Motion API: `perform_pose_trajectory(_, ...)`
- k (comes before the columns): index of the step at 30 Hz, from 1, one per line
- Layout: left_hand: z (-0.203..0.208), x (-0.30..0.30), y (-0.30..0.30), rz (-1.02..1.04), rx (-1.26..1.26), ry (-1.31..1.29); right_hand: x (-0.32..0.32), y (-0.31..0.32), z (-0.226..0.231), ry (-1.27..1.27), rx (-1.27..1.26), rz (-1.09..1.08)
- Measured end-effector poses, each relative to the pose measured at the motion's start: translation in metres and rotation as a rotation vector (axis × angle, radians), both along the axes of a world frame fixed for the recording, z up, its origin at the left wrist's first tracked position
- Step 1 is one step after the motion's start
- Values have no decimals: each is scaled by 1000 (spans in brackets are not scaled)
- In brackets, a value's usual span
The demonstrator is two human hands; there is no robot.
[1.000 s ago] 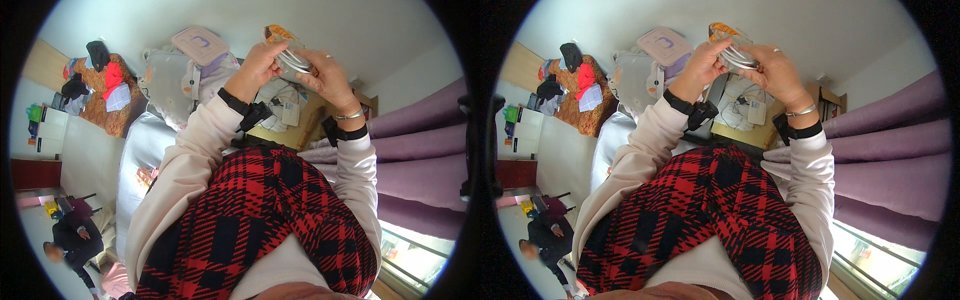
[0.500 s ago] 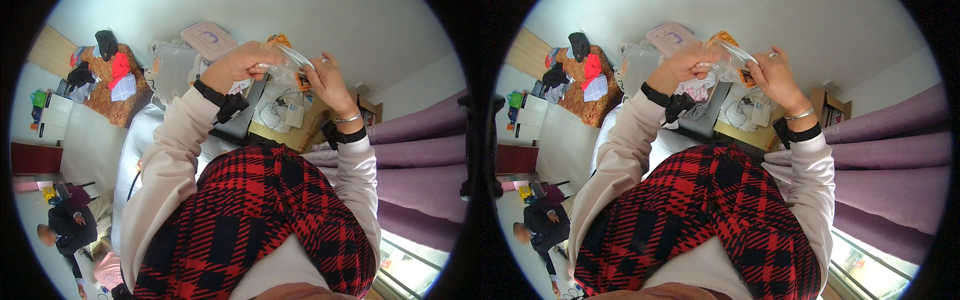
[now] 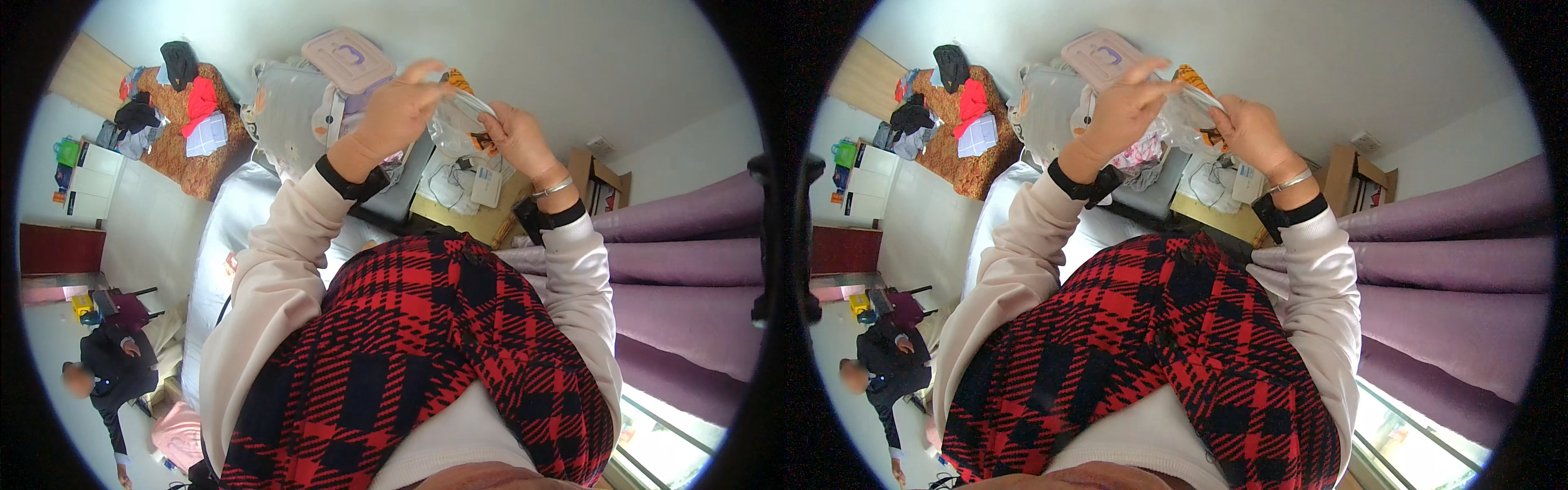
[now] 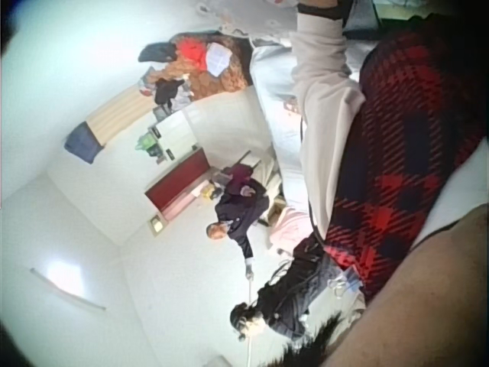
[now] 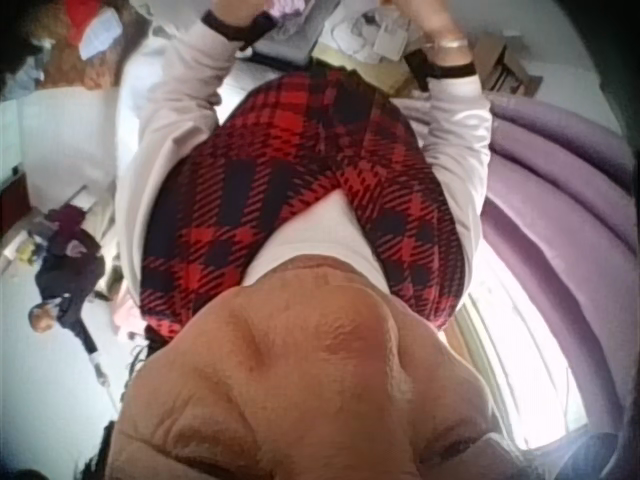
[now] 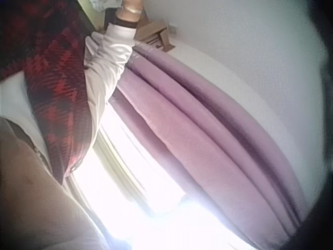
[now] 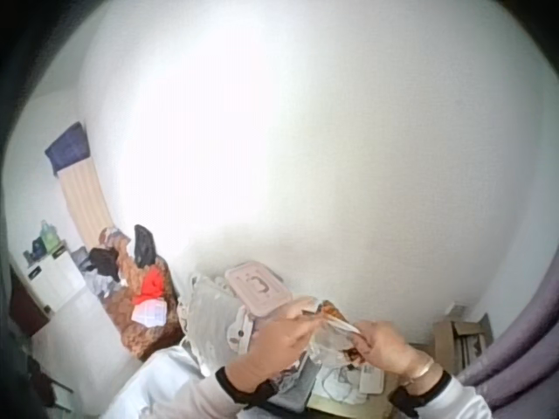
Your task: The person organizes items on a cluttered table in a bedroom. They move a box, handle a cable, and sort through papers while holding a broom. The person places items on the bed and rearranges objects on the table.
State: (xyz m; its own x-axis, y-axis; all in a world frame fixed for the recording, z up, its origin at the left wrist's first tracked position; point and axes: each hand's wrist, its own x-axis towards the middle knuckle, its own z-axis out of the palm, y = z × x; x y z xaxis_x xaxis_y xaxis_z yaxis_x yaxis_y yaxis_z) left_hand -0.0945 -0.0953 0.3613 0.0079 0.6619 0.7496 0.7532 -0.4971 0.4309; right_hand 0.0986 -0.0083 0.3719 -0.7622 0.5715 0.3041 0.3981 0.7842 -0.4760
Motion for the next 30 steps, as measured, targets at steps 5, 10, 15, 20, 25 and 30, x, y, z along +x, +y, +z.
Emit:
perform_pose_trajectory(5, 0, 0, 4, -177, -203, 278, -6, 1, -8, -5, -74, 29)
perform_pose_trajectory(10, -4, 3, 9, -258, -307, 443, -9, 2, -8, -32, -82, 42)
perform_pose_trajectory(15, -5, 1, 11, -312, -583, 274, -9, -2, -5, -176, -189, 65)
perform_pose_trajectory(20, -7, -1, 14, -345, -208, 60, -6, -3, -2, -67, -122, 268)
perform_pose_trajectory(25, -10, -4, 10, -414, -690, -384, 1, -4, 0, -153, -128, 336)
perform_pose_trajectory(30, -6, -6, 1, -390, -663, -647, 1, -16, -13, 329, -668, 241)
